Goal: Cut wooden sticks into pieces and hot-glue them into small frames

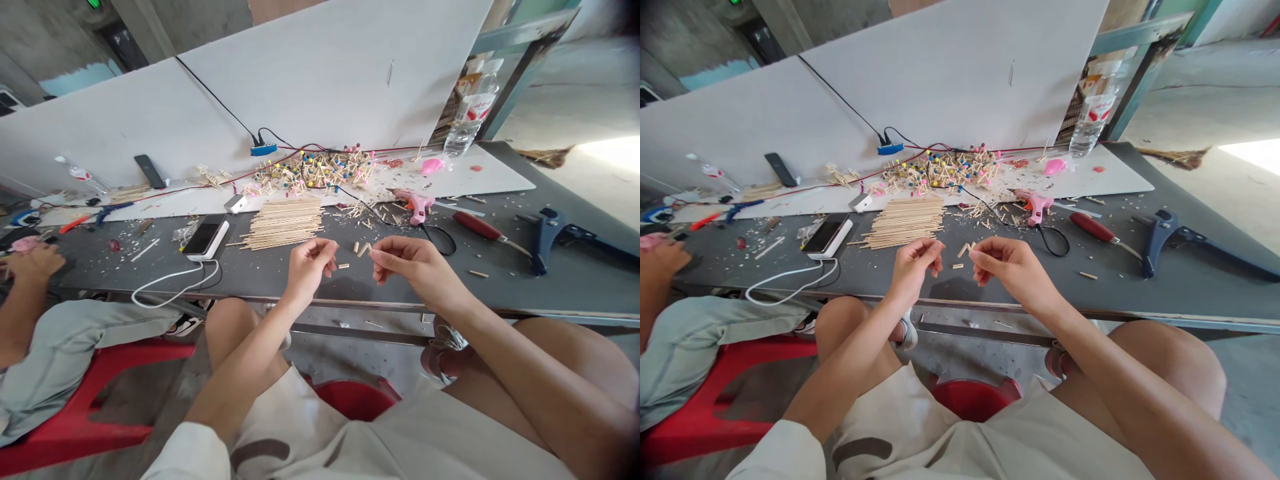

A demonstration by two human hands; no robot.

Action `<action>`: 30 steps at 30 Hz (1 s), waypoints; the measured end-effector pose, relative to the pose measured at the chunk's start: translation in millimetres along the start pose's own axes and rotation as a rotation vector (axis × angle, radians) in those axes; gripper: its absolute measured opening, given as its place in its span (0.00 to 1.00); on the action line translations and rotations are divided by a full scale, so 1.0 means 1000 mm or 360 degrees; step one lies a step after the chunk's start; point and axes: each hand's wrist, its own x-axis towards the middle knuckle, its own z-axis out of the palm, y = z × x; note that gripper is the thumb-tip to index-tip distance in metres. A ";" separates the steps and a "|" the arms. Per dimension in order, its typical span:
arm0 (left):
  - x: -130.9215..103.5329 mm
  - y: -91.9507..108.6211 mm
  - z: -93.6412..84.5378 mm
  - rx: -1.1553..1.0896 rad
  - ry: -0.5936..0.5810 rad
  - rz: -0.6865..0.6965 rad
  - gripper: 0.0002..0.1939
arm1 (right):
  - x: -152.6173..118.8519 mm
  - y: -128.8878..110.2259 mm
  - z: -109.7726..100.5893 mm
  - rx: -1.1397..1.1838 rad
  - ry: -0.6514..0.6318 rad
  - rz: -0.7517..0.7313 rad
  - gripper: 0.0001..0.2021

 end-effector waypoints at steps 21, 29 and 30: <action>0.035 0.010 -0.056 0.1064 0.0999 0.0755 0.21 | 0.005 0.001 -0.042 -0.0287 0.0290 -0.0040 0.17; 0.012 0.000 -0.022 0.1105 0.0094 0.0555 0.18 | 0.003 0.009 -0.031 -0.0497 0.0057 0.0014 0.18; 0.010 -0.002 -0.019 0.0998 -0.0011 0.0491 0.17 | 0.003 0.009 -0.030 -0.0509 0.0045 0.0019 0.17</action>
